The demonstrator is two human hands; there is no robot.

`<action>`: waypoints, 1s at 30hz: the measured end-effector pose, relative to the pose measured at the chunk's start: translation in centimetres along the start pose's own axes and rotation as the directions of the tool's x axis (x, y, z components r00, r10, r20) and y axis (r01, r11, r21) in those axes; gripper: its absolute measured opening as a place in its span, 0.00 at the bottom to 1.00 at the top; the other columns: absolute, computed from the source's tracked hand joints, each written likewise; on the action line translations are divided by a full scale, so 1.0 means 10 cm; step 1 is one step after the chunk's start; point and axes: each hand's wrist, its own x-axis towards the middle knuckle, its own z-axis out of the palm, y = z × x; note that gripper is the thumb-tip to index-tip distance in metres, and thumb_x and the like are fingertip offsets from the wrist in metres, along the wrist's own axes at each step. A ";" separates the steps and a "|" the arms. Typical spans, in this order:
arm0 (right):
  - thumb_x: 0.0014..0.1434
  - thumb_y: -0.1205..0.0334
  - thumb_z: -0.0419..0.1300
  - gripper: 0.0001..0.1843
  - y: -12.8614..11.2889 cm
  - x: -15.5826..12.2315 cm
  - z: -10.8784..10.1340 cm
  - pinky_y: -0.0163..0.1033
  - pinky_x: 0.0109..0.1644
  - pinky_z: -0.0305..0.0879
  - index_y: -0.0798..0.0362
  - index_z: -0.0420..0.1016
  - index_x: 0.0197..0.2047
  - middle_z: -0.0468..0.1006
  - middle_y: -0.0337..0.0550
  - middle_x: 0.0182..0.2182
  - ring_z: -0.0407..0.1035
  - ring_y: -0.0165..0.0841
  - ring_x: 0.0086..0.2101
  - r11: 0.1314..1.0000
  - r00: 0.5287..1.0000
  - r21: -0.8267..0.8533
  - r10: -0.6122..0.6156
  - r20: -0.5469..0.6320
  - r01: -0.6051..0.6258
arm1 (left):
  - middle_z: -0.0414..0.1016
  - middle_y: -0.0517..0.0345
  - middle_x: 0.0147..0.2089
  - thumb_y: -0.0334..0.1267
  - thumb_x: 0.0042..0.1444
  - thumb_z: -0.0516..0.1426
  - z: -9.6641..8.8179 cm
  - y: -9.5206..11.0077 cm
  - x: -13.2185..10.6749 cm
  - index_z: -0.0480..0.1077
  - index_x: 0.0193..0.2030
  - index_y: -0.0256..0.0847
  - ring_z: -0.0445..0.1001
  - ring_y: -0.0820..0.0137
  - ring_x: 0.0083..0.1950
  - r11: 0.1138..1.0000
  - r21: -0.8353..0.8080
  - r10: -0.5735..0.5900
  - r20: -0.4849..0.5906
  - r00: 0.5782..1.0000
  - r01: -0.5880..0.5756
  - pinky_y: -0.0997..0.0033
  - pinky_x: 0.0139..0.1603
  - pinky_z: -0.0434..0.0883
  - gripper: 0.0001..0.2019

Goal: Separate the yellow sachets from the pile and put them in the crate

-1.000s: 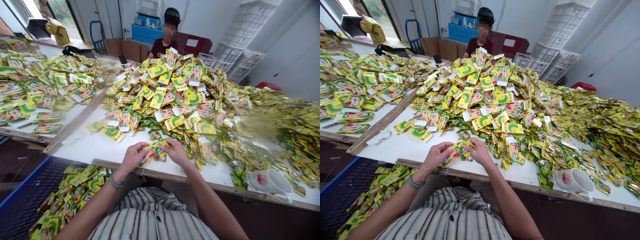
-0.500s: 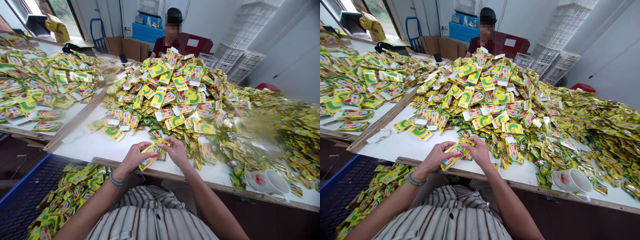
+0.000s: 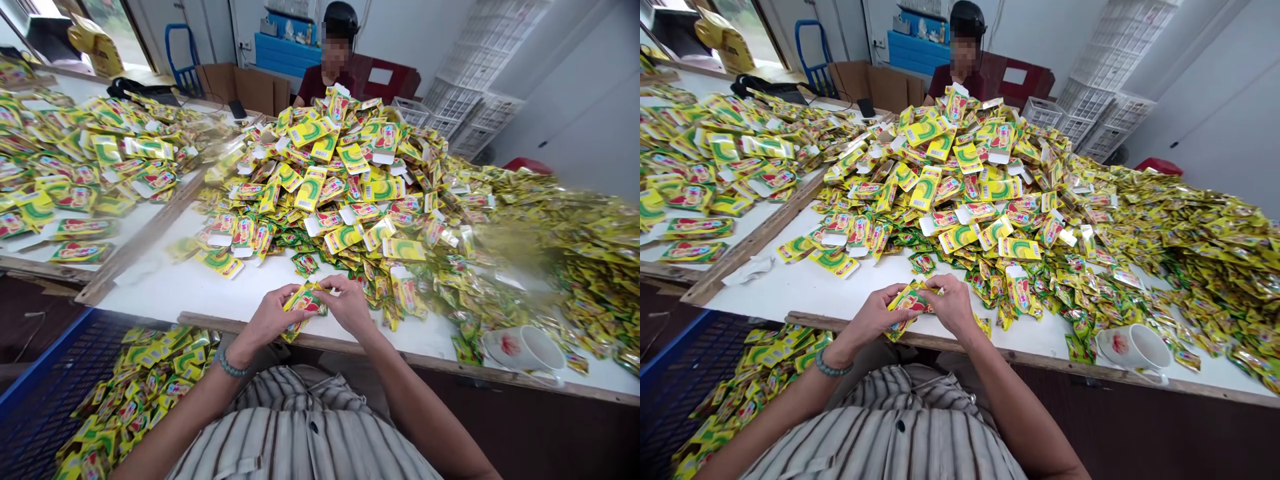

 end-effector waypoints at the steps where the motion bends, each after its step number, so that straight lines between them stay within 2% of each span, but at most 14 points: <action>1: 0.52 0.53 0.65 0.09 -0.02 -0.02 -0.03 0.39 0.38 0.63 0.49 0.77 0.30 0.79 0.39 0.27 0.70 0.35 0.32 1.000 0.999 -0.001 0.007 0.033 -0.007 | 0.77 0.58 0.37 0.44 0.43 0.68 -0.01 0.00 0.00 0.73 0.44 0.37 0.74 0.67 0.36 0.998 0.050 0.035 -0.004 0.999 -0.034 0.72 0.37 0.69 0.22; 4: 0.57 0.55 0.61 0.09 -0.09 -0.06 -0.09 0.40 0.42 0.64 0.49 0.75 0.39 0.81 0.40 0.31 0.73 0.36 0.33 1.000 1.000 -0.010 0.006 0.010 -0.006 | 0.78 0.57 0.41 0.45 0.45 0.66 -0.03 0.00 0.01 0.73 0.46 0.38 0.74 0.65 0.41 0.980 0.162 0.123 -0.014 0.992 -0.120 0.71 0.41 0.69 0.22; 6: 0.60 0.59 0.58 0.05 -0.14 -0.08 -0.08 0.41 0.43 0.62 0.49 0.73 0.38 0.81 0.41 0.33 0.73 0.36 0.34 0.993 0.998 -0.101 -0.061 -0.008 0.060 | 0.79 0.57 0.41 0.47 0.48 0.65 -0.03 0.01 0.02 0.73 0.47 0.39 0.74 0.65 0.41 0.965 0.219 0.159 -0.035 0.987 -0.148 0.72 0.41 0.70 0.21; 8: 0.61 0.62 0.56 0.05 -0.17 -0.10 -0.03 0.42 0.45 0.59 0.49 0.72 0.36 0.81 0.42 0.34 0.73 0.38 0.37 0.969 0.991 -0.207 -0.135 0.027 0.137 | 0.79 0.57 0.41 0.48 0.50 0.63 -0.03 0.01 0.02 0.74 0.47 0.39 0.74 0.65 0.41 0.957 0.245 0.173 -0.049 0.984 -0.156 0.73 0.40 0.70 0.20; 10: 0.62 0.63 0.55 0.05 -0.19 -0.12 0.03 0.44 0.47 0.56 0.49 0.71 0.40 0.81 0.43 0.35 0.71 0.39 0.41 0.954 0.987 -0.252 -0.159 0.032 0.162 | 0.79 0.57 0.41 0.49 0.52 0.62 -0.03 0.01 0.02 0.74 0.46 0.40 0.75 0.65 0.40 0.958 0.237 0.175 -0.049 0.983 -0.159 0.73 0.40 0.70 0.19; 13: 0.61 0.64 0.55 0.12 -0.20 -0.17 0.10 0.47 0.50 0.53 0.52 0.68 0.48 0.79 0.46 0.39 0.69 0.41 0.45 0.950 0.986 -0.267 -0.169 -0.002 0.163 | 0.79 0.56 0.42 0.49 0.52 0.61 -0.03 0.00 0.00 0.72 0.47 0.39 0.75 0.65 0.41 0.970 0.186 0.170 -0.048 0.984 -0.159 0.72 0.41 0.70 0.19; 16: 0.60 0.65 0.55 0.14 -0.17 -0.21 0.13 0.49 0.51 0.53 0.52 0.66 0.51 0.78 0.44 0.33 0.69 0.41 0.43 0.962 0.986 -0.215 -0.163 0.044 0.169 | 0.79 0.57 0.36 0.48 0.53 0.61 0.00 0.01 -0.03 0.67 0.52 0.39 0.76 0.67 0.36 0.989 0.094 0.119 -0.064 0.991 -0.112 0.72 0.37 0.71 0.23; 18: 0.61 0.63 0.56 0.12 -0.14 -0.22 0.12 0.49 0.52 0.55 0.51 0.67 0.49 0.78 0.43 0.34 0.68 0.40 0.44 0.981 0.987 -0.134 -0.147 -0.063 0.137 | 0.78 0.60 0.32 0.48 0.53 0.61 0.02 0.02 -0.04 0.60 0.57 0.41 0.76 0.68 0.32 0.994 0.022 0.110 -0.101 0.989 -0.108 0.72 0.35 0.70 0.28; 20: 0.60 0.59 0.58 0.11 -0.10 -0.22 0.11 0.47 0.53 0.58 0.50 0.70 0.47 0.77 0.46 0.42 0.66 0.40 0.47 0.994 0.967 -0.050 -0.103 -0.235 0.094 | 0.78 0.60 0.33 0.47 0.54 0.61 0.05 0.03 -0.04 0.56 0.60 0.43 0.76 0.68 0.33 0.986 -0.044 0.151 -0.157 0.976 -0.160 0.72 0.35 0.71 0.30; 21: 0.59 0.57 0.60 0.12 -0.07 -0.21 0.12 0.46 0.52 0.60 0.49 0.71 0.46 0.75 0.47 0.45 0.66 0.39 0.48 0.997 0.960 0.006 -0.071 -0.273 0.075 | 0.78 0.60 0.34 0.47 0.54 0.60 0.05 0.03 -0.03 0.55 0.60 0.44 0.76 0.69 0.33 0.979 -0.067 0.179 -0.188 0.966 -0.194 0.72 0.36 0.71 0.30; 22: 0.58 0.55 0.61 0.13 -0.05 -0.21 0.14 0.45 0.50 0.62 0.49 0.72 0.46 0.75 0.47 0.46 0.67 0.39 0.47 0.995 0.967 0.083 -0.030 -0.253 0.052 | 0.78 0.60 0.35 0.46 0.55 0.60 0.06 0.03 -0.03 0.55 0.60 0.44 0.76 0.69 0.34 0.972 -0.080 0.201 -0.215 0.956 -0.222 0.72 0.36 0.71 0.29; 24: 0.57 0.52 0.62 0.15 -0.02 -0.21 0.19 0.42 0.44 0.66 0.49 0.74 0.45 0.76 0.45 0.43 0.69 0.37 0.41 0.958 0.995 0.285 0.047 -0.084 -0.021 | 0.77 0.59 0.37 0.46 0.55 0.60 0.06 0.02 -0.03 0.58 0.58 0.45 0.75 0.69 0.35 0.964 -0.087 0.223 -0.253 0.942 -0.251 0.73 0.36 0.71 0.26; 26: 0.56 0.49 0.62 0.16 0.01 -0.21 0.26 0.40 0.40 0.68 0.49 0.74 0.43 0.77 0.43 0.37 0.70 0.35 0.35 0.891 0.994 0.440 0.088 0.067 -0.109 | 0.75 0.58 0.40 0.47 0.55 0.60 0.05 0.02 -0.04 0.63 0.55 0.45 0.74 0.70 0.37 0.967 -0.063 0.224 -0.250 0.942 -0.247 0.73 0.37 0.71 0.23; 30: 0.56 0.47 0.61 0.15 0.02 -0.21 0.33 0.38 0.38 0.68 0.51 0.75 0.34 0.75 0.40 0.30 0.69 0.33 0.31 0.881 0.988 0.453 0.086 0.125 -0.134 | 0.73 0.58 0.41 0.47 0.55 0.59 0.01 0.01 -0.07 0.66 0.50 0.45 0.73 0.69 0.39 0.978 0.007 0.206 -0.190 0.960 -0.209 0.73 0.39 0.71 0.18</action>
